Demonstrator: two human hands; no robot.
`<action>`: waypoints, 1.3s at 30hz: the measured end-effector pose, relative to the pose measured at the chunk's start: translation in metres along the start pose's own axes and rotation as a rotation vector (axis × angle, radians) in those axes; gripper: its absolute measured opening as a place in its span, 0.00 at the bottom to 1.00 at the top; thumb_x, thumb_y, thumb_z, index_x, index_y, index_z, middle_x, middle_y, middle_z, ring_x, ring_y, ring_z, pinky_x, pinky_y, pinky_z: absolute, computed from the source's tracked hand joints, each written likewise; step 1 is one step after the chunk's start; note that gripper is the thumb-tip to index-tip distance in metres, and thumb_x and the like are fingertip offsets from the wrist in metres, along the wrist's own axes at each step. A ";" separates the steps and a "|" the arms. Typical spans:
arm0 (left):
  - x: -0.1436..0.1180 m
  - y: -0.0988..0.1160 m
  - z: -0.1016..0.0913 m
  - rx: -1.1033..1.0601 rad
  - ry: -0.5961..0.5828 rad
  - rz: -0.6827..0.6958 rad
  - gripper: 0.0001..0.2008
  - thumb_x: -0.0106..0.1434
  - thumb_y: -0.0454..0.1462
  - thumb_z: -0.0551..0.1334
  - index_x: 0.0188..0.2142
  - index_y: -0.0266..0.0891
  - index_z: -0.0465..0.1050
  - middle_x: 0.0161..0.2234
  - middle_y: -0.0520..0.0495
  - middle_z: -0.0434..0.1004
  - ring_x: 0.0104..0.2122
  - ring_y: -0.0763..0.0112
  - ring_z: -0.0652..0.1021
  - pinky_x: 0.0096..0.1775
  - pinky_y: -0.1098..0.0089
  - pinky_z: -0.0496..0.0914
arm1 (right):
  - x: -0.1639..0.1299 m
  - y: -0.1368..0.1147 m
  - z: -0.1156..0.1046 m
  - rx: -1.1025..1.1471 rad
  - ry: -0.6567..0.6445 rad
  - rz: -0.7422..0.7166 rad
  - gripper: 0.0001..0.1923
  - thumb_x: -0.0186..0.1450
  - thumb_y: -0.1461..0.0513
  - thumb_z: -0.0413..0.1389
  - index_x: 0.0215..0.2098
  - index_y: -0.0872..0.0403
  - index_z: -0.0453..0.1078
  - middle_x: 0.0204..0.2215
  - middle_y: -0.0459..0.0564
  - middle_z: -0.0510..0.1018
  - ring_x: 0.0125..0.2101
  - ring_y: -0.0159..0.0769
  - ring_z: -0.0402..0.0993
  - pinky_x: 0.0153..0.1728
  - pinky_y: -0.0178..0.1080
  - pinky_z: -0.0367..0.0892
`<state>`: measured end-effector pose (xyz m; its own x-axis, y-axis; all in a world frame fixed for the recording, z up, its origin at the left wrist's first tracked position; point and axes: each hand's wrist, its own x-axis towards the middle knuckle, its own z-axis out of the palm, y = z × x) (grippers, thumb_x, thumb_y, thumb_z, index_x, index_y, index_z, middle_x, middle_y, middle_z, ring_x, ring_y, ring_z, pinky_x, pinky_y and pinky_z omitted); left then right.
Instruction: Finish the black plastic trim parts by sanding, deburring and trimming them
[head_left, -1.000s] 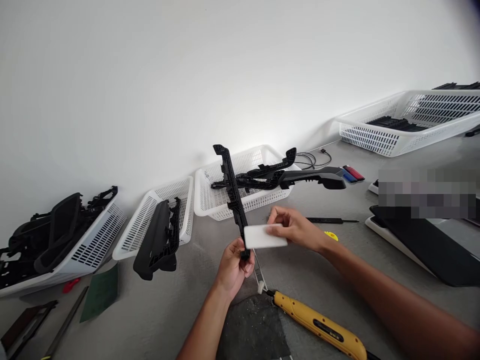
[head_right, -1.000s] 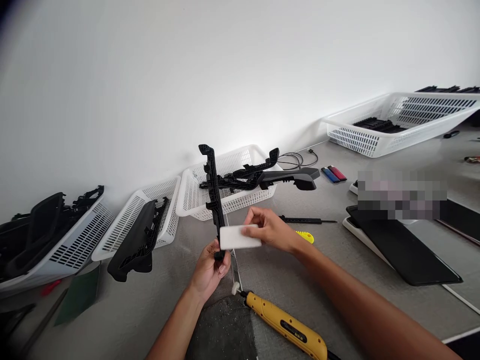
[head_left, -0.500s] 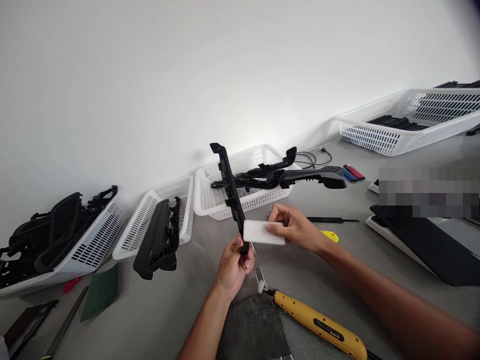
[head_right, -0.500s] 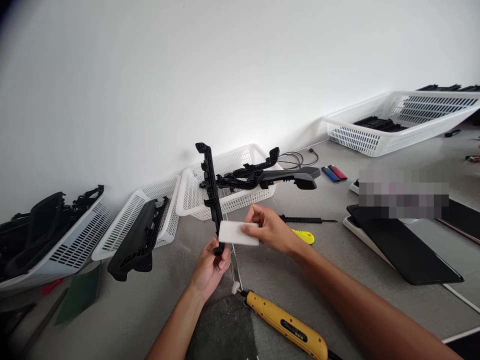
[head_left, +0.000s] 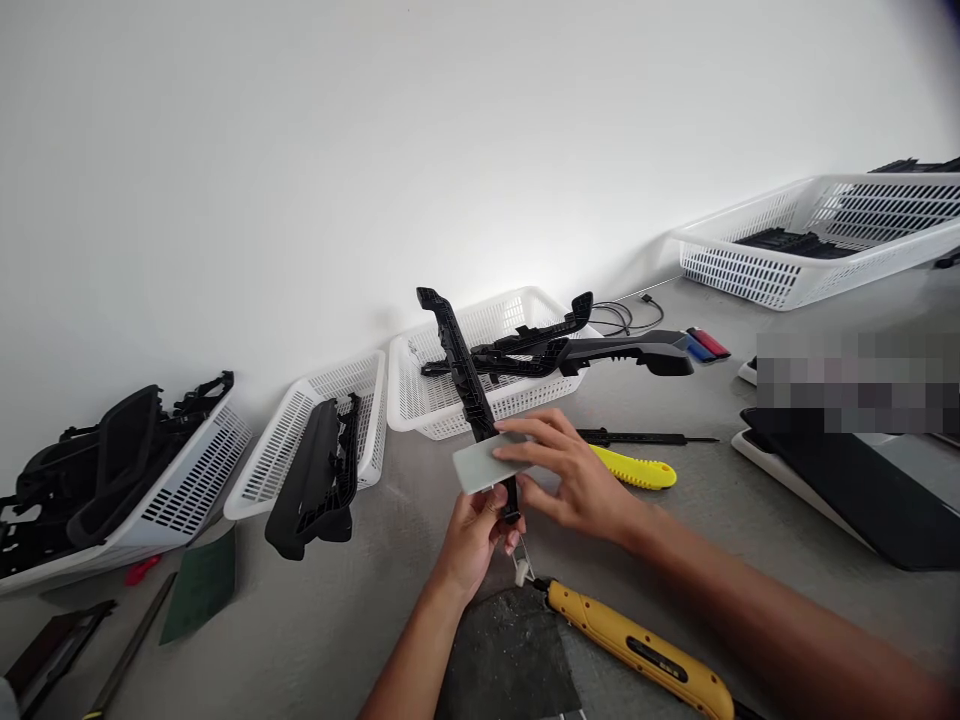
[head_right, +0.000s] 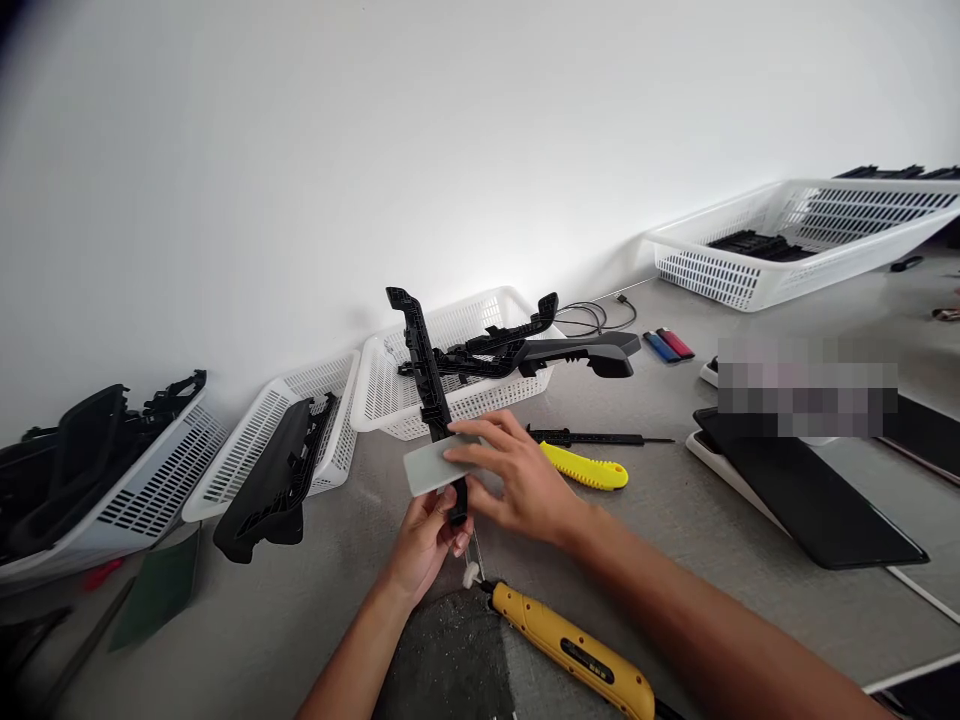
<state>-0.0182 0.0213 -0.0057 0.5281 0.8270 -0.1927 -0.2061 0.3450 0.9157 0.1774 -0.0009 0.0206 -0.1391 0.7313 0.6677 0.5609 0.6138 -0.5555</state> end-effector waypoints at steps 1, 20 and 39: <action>0.001 -0.002 -0.001 0.001 0.003 -0.001 0.29 0.59 0.59 0.75 0.41 0.37 0.74 0.24 0.50 0.78 0.19 0.74 0.71 0.21 0.73 0.62 | -0.001 -0.002 0.001 0.007 -0.041 -0.010 0.20 0.70 0.65 0.58 0.58 0.46 0.78 0.65 0.53 0.76 0.61 0.55 0.68 0.61 0.62 0.71; -0.001 0.007 0.001 -0.032 -0.133 0.005 0.27 0.69 0.53 0.71 0.58 0.40 0.71 0.24 0.55 0.74 0.21 0.75 0.67 0.27 0.72 0.65 | -0.002 0.028 -0.003 -0.050 0.057 0.096 0.17 0.70 0.65 0.60 0.54 0.46 0.81 0.56 0.56 0.81 0.55 0.52 0.76 0.55 0.56 0.76; -0.001 0.011 0.000 -0.100 -0.149 -0.029 0.22 0.71 0.51 0.69 0.55 0.39 0.72 0.23 0.57 0.66 0.22 0.76 0.64 0.28 0.72 0.61 | -0.002 0.028 0.003 -0.079 0.080 0.018 0.17 0.74 0.64 0.60 0.58 0.44 0.81 0.56 0.55 0.81 0.55 0.51 0.73 0.54 0.56 0.76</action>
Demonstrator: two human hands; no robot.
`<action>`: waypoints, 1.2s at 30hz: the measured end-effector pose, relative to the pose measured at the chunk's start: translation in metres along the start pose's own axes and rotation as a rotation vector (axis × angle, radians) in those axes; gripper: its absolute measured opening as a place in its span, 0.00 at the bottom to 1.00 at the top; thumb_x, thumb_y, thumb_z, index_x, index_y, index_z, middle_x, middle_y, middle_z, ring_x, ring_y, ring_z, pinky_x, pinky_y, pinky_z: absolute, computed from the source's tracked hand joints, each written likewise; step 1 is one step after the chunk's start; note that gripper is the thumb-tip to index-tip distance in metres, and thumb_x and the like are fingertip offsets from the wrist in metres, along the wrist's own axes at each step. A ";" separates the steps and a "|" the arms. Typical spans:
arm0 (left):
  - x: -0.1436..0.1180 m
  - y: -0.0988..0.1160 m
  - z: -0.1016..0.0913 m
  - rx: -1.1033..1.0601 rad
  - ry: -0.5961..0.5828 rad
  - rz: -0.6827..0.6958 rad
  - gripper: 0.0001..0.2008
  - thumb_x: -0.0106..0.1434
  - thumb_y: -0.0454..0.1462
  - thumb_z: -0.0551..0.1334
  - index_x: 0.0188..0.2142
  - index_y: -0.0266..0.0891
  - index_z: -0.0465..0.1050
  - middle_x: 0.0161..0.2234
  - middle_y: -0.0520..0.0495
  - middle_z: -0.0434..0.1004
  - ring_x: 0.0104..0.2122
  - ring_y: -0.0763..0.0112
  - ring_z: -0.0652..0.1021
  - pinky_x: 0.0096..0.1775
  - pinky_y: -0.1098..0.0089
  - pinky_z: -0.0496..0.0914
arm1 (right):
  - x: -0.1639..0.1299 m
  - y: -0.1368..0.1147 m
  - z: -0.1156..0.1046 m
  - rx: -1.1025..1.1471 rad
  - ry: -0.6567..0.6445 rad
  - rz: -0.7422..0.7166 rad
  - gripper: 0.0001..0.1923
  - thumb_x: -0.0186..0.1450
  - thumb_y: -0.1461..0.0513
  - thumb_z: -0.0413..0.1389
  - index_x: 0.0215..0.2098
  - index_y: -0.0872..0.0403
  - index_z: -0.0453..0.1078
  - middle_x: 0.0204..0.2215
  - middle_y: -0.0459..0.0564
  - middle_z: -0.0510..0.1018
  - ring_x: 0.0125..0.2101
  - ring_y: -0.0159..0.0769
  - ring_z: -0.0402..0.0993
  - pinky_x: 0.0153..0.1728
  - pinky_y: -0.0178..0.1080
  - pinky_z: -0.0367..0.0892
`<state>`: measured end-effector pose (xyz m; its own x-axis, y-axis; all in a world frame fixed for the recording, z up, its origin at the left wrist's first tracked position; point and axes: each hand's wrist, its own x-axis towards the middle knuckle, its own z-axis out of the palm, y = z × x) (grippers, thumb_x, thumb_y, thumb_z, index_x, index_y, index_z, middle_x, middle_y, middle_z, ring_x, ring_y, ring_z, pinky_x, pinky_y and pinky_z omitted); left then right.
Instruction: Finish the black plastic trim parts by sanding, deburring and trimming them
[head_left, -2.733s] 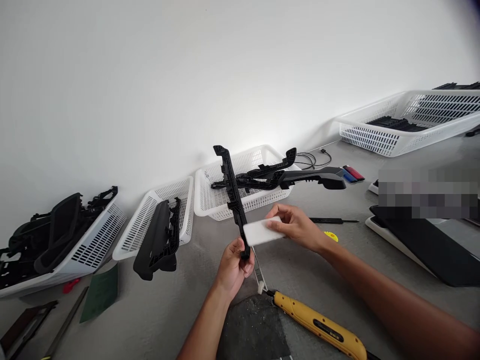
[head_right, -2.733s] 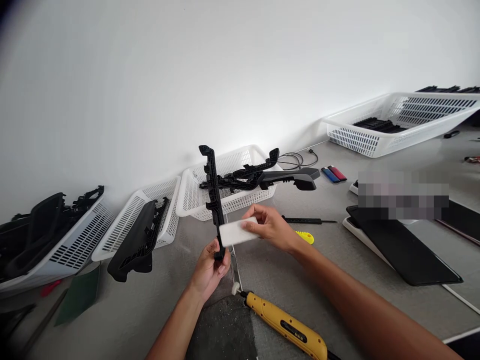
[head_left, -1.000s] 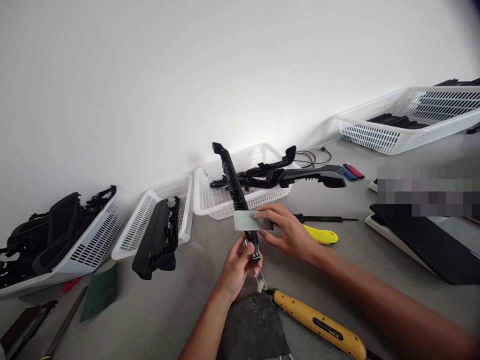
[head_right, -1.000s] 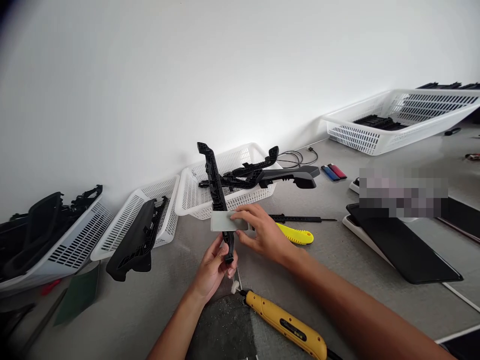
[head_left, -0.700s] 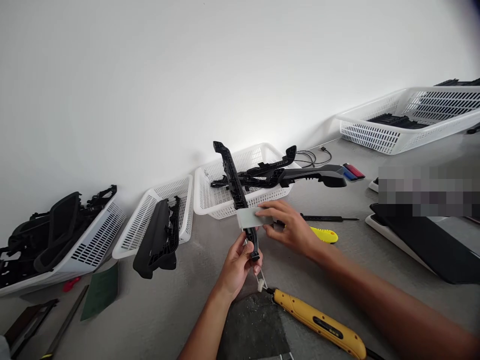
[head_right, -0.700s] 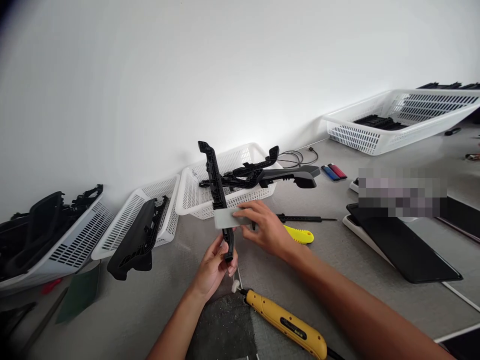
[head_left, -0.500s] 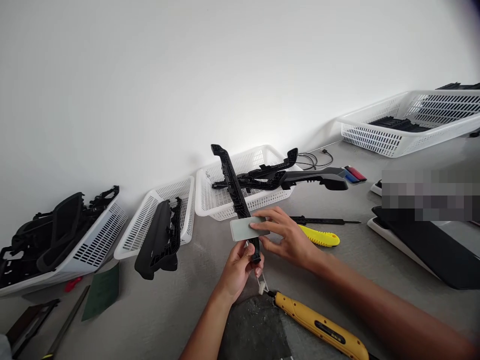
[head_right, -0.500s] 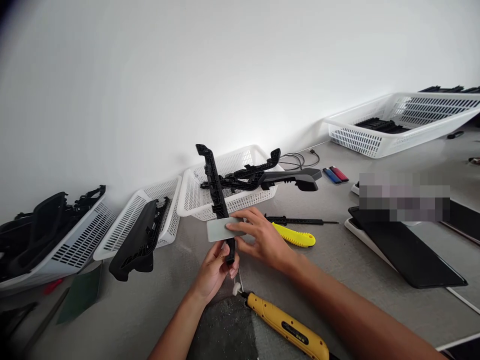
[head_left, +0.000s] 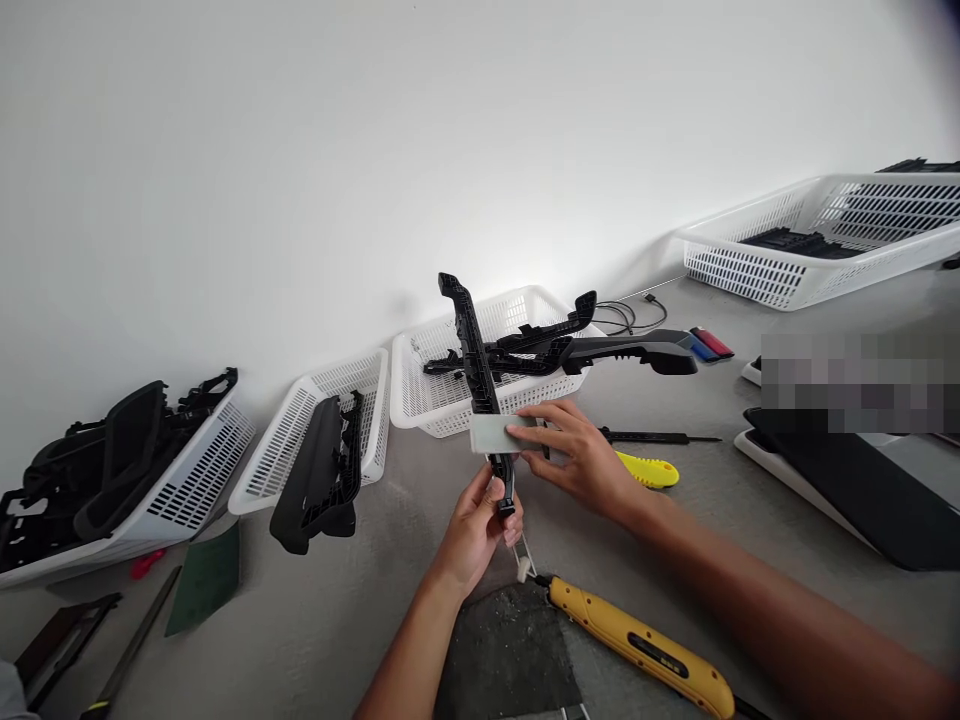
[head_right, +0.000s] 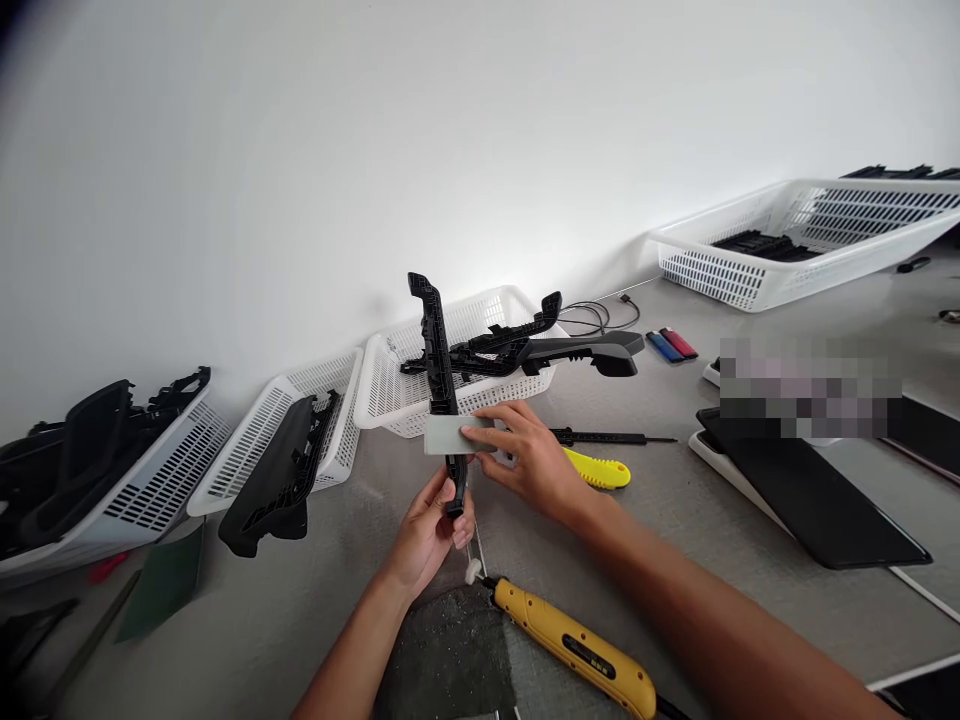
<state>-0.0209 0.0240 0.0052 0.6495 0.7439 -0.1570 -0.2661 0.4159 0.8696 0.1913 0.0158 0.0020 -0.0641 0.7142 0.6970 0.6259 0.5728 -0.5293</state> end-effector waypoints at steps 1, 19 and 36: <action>0.000 0.000 0.001 0.001 0.005 0.002 0.24 0.71 0.51 0.70 0.56 0.39 0.72 0.23 0.58 0.66 0.22 0.76 0.64 0.28 0.72 0.61 | 0.000 0.000 -0.001 -0.008 0.012 0.018 0.16 0.73 0.64 0.60 0.57 0.45 0.81 0.55 0.55 0.81 0.54 0.51 0.74 0.53 0.55 0.76; 0.001 -0.005 0.002 0.154 0.089 0.063 0.32 0.69 0.56 0.69 0.62 0.38 0.70 0.23 0.59 0.64 0.21 0.76 0.63 0.27 0.73 0.61 | -0.003 -0.020 0.000 0.555 -0.261 0.566 0.39 0.72 0.58 0.57 0.78 0.51 0.55 0.35 0.45 0.75 0.35 0.37 0.71 0.39 0.40 0.67; 0.001 -0.007 -0.001 0.323 0.060 0.029 0.30 0.71 0.57 0.65 0.61 0.37 0.69 0.24 0.57 0.70 0.22 0.76 0.66 0.27 0.72 0.62 | 0.001 -0.020 -0.003 0.391 -0.127 0.512 0.27 0.69 0.53 0.62 0.65 0.49 0.73 0.38 0.47 0.70 0.38 0.38 0.69 0.36 0.38 0.71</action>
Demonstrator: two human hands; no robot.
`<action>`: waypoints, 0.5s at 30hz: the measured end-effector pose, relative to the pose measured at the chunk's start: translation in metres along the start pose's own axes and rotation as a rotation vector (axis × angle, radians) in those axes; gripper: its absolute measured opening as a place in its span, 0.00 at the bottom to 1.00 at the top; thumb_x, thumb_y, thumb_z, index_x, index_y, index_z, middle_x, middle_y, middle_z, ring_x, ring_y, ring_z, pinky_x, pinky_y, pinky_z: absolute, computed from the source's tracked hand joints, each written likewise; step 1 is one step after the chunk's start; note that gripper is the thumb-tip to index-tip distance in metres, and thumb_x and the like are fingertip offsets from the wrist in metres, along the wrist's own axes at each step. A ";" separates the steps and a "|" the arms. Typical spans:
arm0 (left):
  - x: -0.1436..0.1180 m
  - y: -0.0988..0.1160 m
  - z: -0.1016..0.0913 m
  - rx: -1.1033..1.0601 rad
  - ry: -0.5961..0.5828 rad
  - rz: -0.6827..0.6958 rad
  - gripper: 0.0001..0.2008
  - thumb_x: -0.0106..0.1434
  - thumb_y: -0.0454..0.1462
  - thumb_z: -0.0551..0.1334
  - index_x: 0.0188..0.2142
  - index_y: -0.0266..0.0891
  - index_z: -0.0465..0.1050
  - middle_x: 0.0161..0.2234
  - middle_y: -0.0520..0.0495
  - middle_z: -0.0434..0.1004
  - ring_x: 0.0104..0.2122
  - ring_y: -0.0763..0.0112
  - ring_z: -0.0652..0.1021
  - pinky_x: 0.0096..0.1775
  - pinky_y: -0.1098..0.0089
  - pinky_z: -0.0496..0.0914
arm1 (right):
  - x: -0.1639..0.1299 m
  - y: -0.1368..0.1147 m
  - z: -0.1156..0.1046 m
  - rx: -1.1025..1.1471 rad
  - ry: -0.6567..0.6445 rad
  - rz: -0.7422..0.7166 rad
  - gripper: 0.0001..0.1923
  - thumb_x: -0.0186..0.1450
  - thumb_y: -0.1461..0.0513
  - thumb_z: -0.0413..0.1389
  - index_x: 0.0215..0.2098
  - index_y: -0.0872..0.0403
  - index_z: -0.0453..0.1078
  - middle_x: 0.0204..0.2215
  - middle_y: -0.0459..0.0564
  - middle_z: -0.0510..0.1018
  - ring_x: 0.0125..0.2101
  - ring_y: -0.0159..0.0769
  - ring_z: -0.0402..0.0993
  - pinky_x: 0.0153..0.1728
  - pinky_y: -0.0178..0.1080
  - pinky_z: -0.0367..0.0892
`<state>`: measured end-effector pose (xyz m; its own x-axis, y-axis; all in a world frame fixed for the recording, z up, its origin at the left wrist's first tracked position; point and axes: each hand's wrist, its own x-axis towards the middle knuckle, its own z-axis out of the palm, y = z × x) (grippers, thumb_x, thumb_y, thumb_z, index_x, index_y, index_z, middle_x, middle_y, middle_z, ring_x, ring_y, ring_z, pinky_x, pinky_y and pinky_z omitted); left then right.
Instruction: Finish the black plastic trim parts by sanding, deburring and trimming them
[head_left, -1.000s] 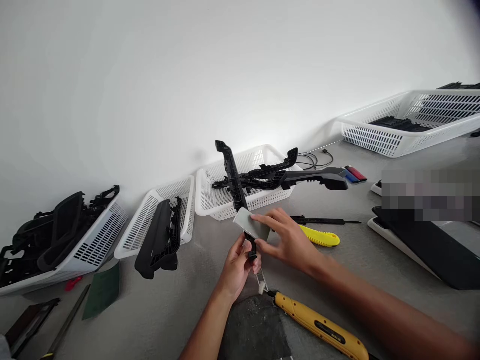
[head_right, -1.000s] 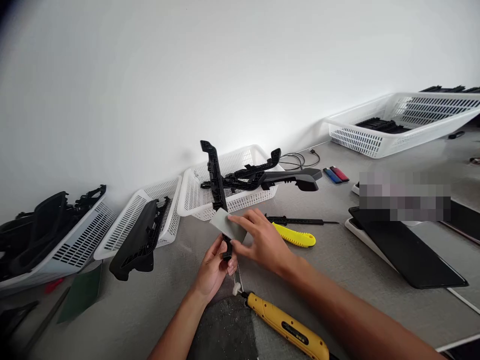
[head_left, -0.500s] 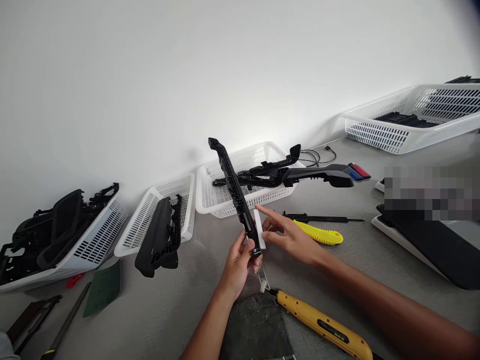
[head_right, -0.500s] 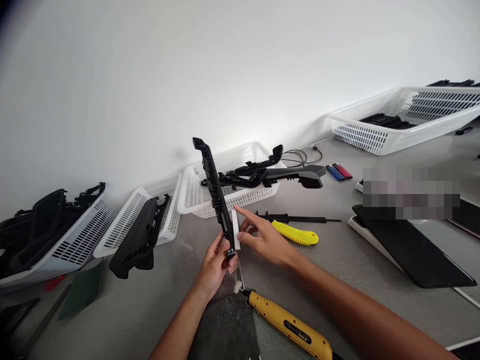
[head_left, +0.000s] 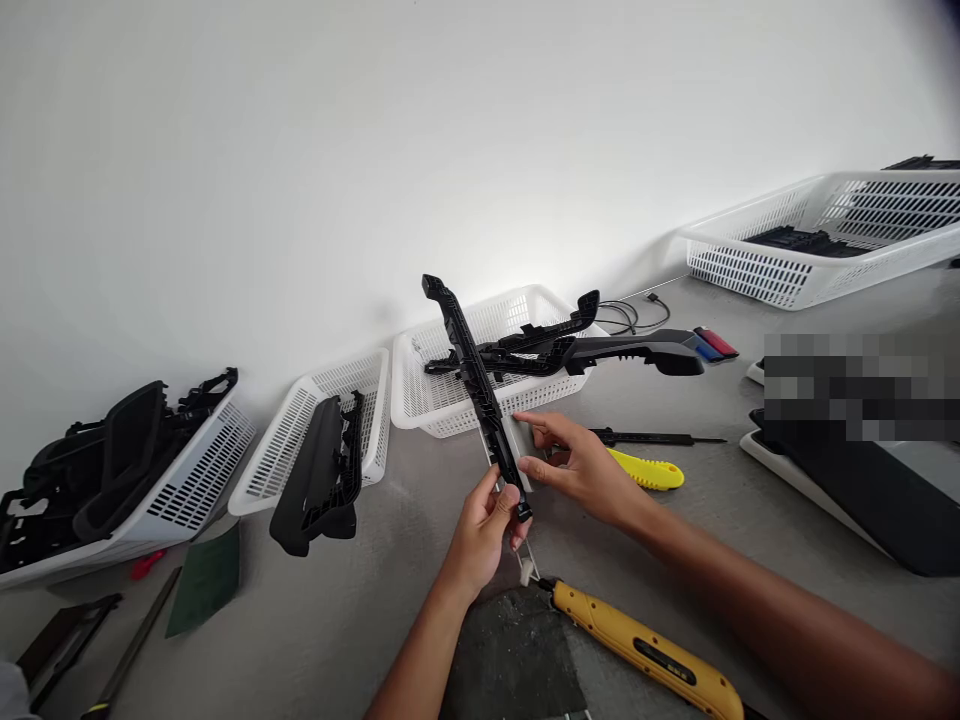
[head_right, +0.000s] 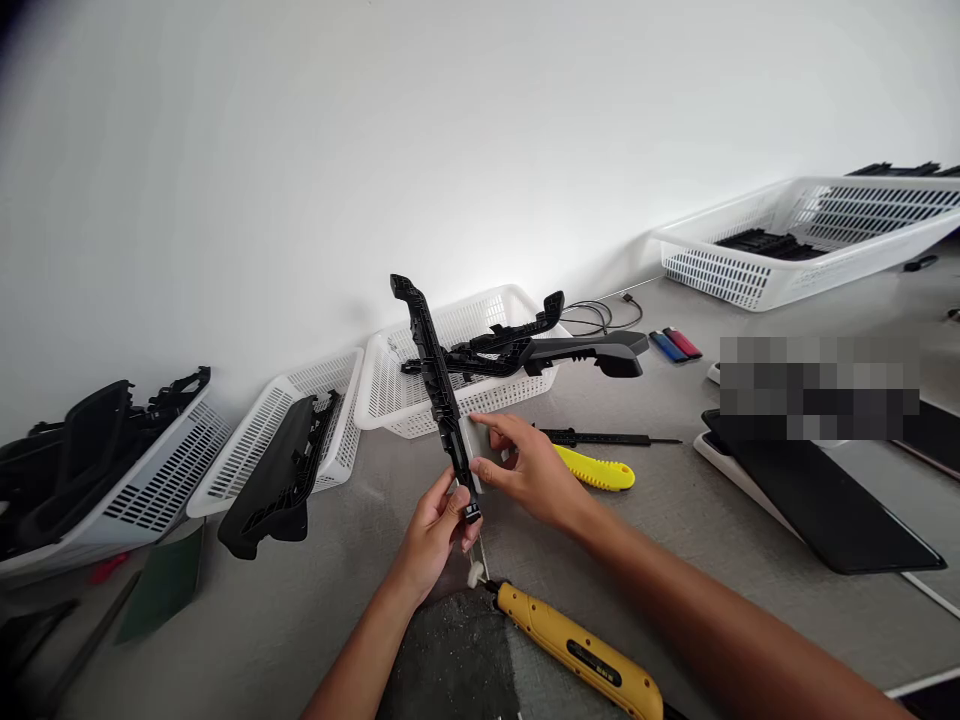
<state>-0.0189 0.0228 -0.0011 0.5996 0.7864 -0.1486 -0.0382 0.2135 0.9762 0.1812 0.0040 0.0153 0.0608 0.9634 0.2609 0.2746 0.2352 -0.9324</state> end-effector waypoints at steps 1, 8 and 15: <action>0.000 0.000 -0.001 -0.002 0.001 0.003 0.30 0.72 0.57 0.65 0.61 0.38 0.69 0.24 0.57 0.70 0.22 0.75 0.66 0.27 0.72 0.62 | -0.001 -0.002 0.001 -0.005 -0.017 0.005 0.27 0.69 0.54 0.63 0.64 0.49 0.73 0.38 0.46 0.70 0.37 0.38 0.68 0.36 0.38 0.70; -0.001 0.004 0.001 0.030 -0.050 -0.020 0.30 0.70 0.58 0.66 0.59 0.38 0.70 0.24 0.56 0.71 0.22 0.75 0.68 0.28 0.72 0.64 | -0.002 -0.005 0.000 -0.110 0.018 -0.035 0.27 0.67 0.59 0.62 0.63 0.48 0.69 0.45 0.50 0.74 0.46 0.42 0.74 0.44 0.42 0.74; -0.006 0.009 0.004 0.038 -0.162 -0.062 0.25 0.70 0.59 0.65 0.47 0.40 0.69 0.25 0.54 0.72 0.23 0.74 0.70 0.31 0.69 0.67 | -0.007 -0.006 0.002 -0.247 -0.063 -0.277 0.25 0.67 0.65 0.58 0.61 0.47 0.75 0.54 0.55 0.73 0.52 0.45 0.76 0.53 0.47 0.76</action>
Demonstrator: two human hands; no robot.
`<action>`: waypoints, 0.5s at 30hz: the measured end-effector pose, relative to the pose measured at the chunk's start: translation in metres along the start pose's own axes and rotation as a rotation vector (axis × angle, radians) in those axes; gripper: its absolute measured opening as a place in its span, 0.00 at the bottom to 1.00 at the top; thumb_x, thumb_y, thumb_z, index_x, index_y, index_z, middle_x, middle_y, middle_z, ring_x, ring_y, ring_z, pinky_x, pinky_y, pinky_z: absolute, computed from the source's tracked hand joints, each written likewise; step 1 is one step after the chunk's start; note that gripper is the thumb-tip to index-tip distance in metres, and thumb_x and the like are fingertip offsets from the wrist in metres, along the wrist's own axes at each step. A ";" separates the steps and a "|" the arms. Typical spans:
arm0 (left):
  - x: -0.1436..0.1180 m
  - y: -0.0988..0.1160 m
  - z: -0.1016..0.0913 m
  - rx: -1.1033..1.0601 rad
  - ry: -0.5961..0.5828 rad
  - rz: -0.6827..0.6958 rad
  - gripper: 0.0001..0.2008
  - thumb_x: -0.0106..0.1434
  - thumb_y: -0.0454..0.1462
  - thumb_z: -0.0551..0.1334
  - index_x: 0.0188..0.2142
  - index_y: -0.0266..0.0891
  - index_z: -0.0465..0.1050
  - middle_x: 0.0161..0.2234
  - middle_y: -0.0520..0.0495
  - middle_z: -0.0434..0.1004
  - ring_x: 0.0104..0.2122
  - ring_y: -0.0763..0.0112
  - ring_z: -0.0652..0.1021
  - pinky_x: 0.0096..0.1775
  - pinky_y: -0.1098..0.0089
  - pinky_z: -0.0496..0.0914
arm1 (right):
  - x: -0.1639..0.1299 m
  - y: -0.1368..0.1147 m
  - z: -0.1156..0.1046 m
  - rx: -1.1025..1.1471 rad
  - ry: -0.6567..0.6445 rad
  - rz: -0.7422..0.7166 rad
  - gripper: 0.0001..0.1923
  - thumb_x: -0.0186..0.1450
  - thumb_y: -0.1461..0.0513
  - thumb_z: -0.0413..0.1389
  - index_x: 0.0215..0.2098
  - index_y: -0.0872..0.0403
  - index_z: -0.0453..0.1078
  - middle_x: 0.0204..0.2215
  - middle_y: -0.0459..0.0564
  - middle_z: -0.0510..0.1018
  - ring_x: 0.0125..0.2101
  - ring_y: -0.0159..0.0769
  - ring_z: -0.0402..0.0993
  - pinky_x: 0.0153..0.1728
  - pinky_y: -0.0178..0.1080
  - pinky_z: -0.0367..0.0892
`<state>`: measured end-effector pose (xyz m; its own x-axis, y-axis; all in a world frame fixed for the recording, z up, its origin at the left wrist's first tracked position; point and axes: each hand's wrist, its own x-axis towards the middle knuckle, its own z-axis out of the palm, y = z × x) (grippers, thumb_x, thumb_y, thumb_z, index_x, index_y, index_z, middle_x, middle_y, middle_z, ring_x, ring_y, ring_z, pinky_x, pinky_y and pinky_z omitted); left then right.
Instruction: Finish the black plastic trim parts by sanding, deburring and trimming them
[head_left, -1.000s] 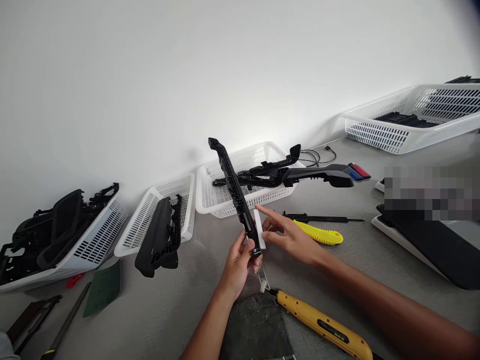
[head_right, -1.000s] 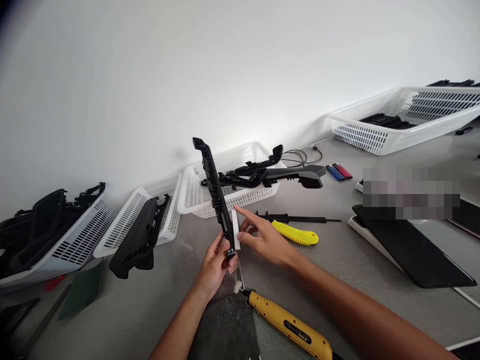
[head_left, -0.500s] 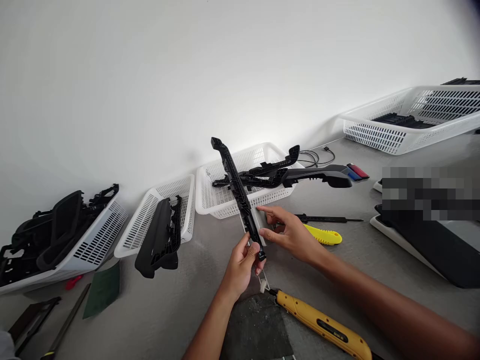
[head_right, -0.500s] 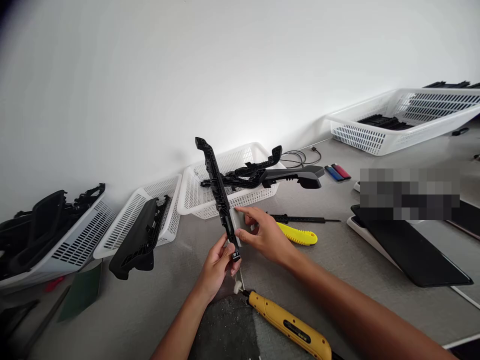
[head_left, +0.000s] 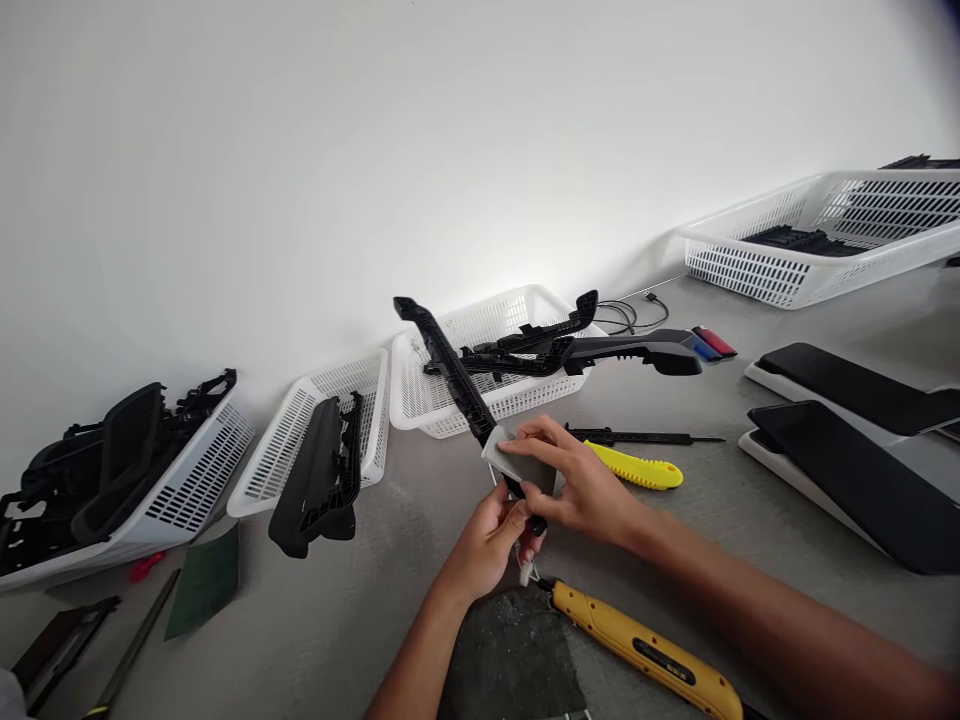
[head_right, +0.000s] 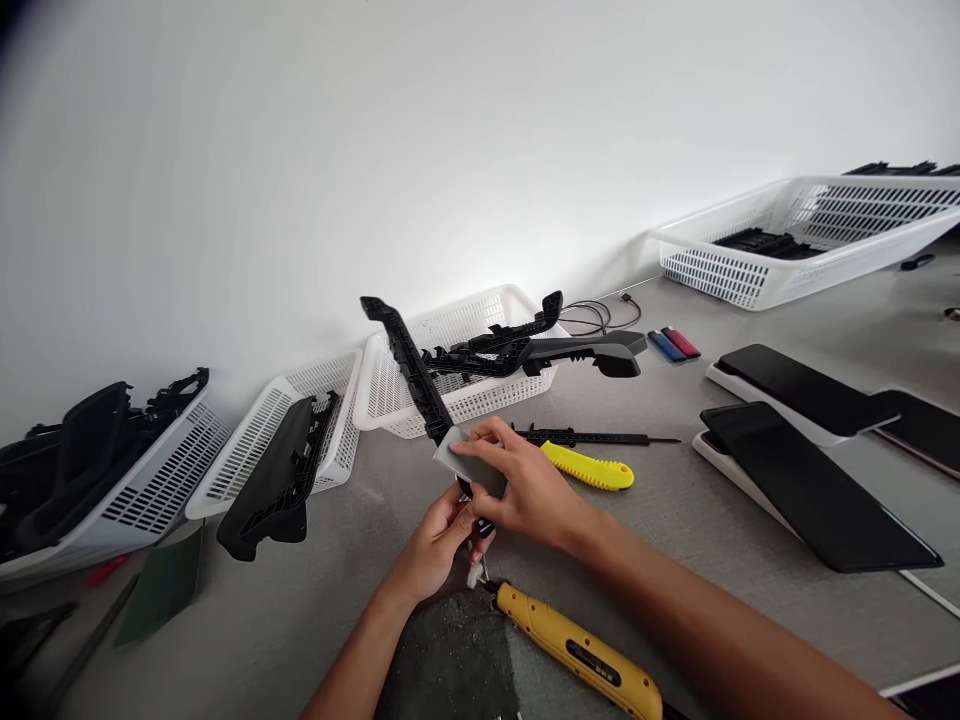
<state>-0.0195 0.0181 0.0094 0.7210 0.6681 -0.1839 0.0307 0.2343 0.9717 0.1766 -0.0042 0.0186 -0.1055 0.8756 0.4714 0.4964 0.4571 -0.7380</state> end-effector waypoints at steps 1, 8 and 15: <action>0.000 0.000 0.000 -0.008 0.010 0.001 0.25 0.69 0.59 0.66 0.46 0.40 0.70 0.25 0.54 0.72 0.23 0.73 0.69 0.31 0.69 0.67 | 0.000 0.001 0.001 -0.006 -0.022 -0.010 0.25 0.67 0.66 0.58 0.62 0.47 0.76 0.54 0.55 0.73 0.53 0.46 0.76 0.53 0.47 0.76; 0.000 -0.004 0.007 0.002 0.112 0.007 0.28 0.66 0.63 0.66 0.38 0.40 0.70 0.24 0.52 0.72 0.23 0.72 0.71 0.30 0.69 0.67 | -0.003 0.008 0.001 -0.018 -0.015 -0.038 0.26 0.66 0.67 0.58 0.61 0.47 0.79 0.61 0.56 0.74 0.53 0.48 0.78 0.55 0.52 0.76; 0.003 -0.011 0.005 0.016 0.116 0.020 0.28 0.69 0.63 0.62 0.35 0.41 0.68 0.20 0.55 0.70 0.19 0.75 0.67 0.25 0.71 0.64 | -0.003 0.003 -0.001 0.048 -0.059 -0.066 0.25 0.66 0.68 0.55 0.59 0.49 0.80 0.63 0.57 0.75 0.60 0.50 0.76 0.58 0.54 0.74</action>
<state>-0.0146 0.0143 -0.0010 0.6366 0.7500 -0.1793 0.0289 0.2092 0.9774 0.1791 -0.0051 0.0154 -0.1879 0.8506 0.4911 0.4452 0.5194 -0.7294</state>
